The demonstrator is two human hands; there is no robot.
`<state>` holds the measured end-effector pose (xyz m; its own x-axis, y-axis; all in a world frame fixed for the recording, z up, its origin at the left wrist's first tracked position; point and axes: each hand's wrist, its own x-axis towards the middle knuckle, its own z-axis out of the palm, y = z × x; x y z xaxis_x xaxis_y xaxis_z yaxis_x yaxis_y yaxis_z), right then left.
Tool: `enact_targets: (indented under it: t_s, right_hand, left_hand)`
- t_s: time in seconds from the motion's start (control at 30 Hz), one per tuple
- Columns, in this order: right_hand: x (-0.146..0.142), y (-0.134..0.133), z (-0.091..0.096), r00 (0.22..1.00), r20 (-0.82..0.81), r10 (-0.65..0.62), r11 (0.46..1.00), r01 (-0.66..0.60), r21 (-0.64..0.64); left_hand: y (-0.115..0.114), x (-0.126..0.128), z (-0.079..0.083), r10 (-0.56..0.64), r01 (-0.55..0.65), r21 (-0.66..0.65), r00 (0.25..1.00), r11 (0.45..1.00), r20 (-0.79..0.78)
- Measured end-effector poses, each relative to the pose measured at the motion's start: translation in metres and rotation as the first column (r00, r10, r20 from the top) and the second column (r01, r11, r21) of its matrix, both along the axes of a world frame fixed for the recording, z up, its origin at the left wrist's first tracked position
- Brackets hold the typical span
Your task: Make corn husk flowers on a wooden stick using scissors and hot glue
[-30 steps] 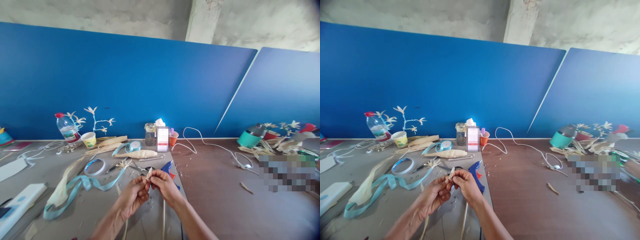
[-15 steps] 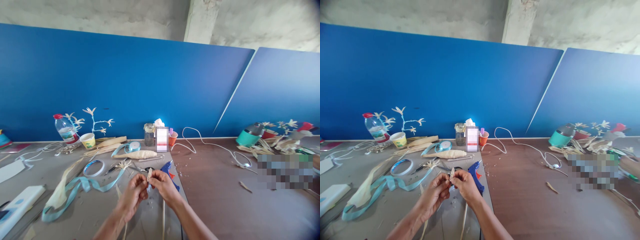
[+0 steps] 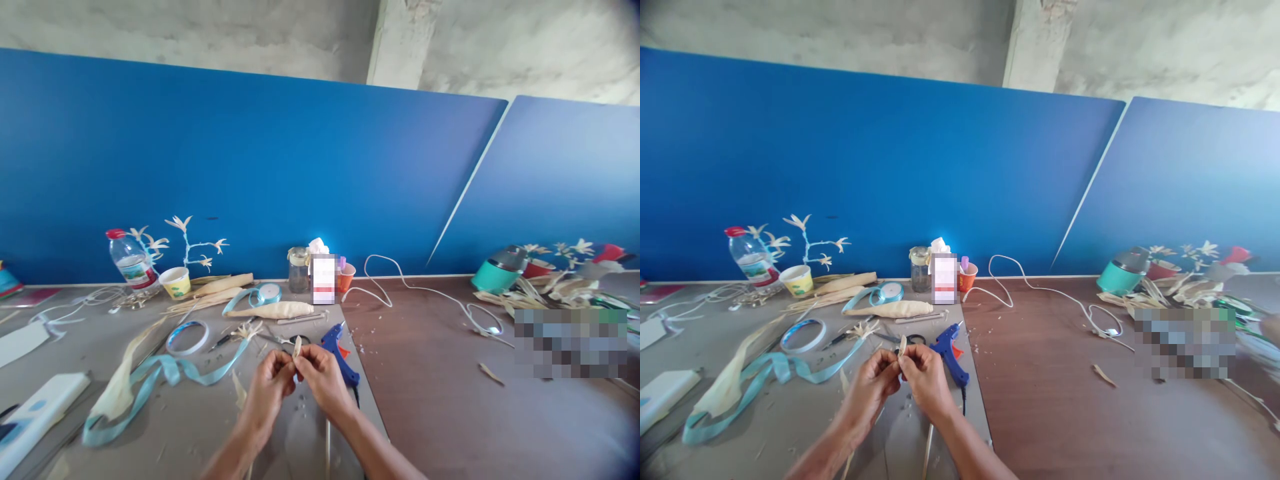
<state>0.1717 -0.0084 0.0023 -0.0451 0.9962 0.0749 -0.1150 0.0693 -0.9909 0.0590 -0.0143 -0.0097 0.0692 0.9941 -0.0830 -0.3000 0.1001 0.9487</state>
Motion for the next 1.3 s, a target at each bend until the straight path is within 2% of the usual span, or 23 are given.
enact_targets:
  t_s: [0.17,0.3,0.47,0.6,0.73,0.9,1.03,1.3]
  right_hand:
    - [-0.008,-0.002,-0.005,0.998,-0.015,-0.069,0.997,0.069,0.034]
    - [-0.011,-0.002,-0.008,0.996,-0.080,-0.045,0.999,0.046,0.010]
    - [-0.008,-0.002,-0.004,0.979,-0.194,0.057,0.998,-0.054,0.020]
    - [-0.004,0.000,-0.006,0.977,-0.210,0.044,0.999,-0.043,0.009]
    - [-0.005,0.001,-0.013,0.940,-0.338,0.035,0.998,-0.049,-0.033]
    - [-0.006,0.000,-0.013,0.890,-0.455,0.041,0.995,-0.076,-0.059]
    - [-0.004,-0.001,-0.012,0.906,-0.423,0.027,0.994,-0.068,-0.081]
    - [0.004,0.002,-0.009,0.963,-0.243,-0.114,0.992,0.099,-0.073]
  left_hand:
    - [-0.001,0.001,-0.004,0.053,-0.050,0.043,0.996,0.998,-0.068]
    - [-0.002,0.003,-0.005,0.045,-0.040,0.081,0.997,0.996,-0.056]
    - [-0.003,0.004,-0.001,-0.008,0.004,0.047,0.997,0.999,0.080]
    - [-0.002,0.002,0.007,-0.012,0.023,-0.047,0.976,0.999,0.219]
    - [-0.003,0.002,0.013,0.002,0.041,-0.124,0.944,0.991,0.330]
    - [-0.001,0.000,0.012,-0.021,0.081,-0.130,0.912,0.988,0.409]
    - [0.002,-0.005,0.012,-0.008,0.087,-0.141,0.876,0.986,0.482]
    - [0.003,-0.012,0.008,-0.067,0.158,-0.123,0.836,0.980,0.544]
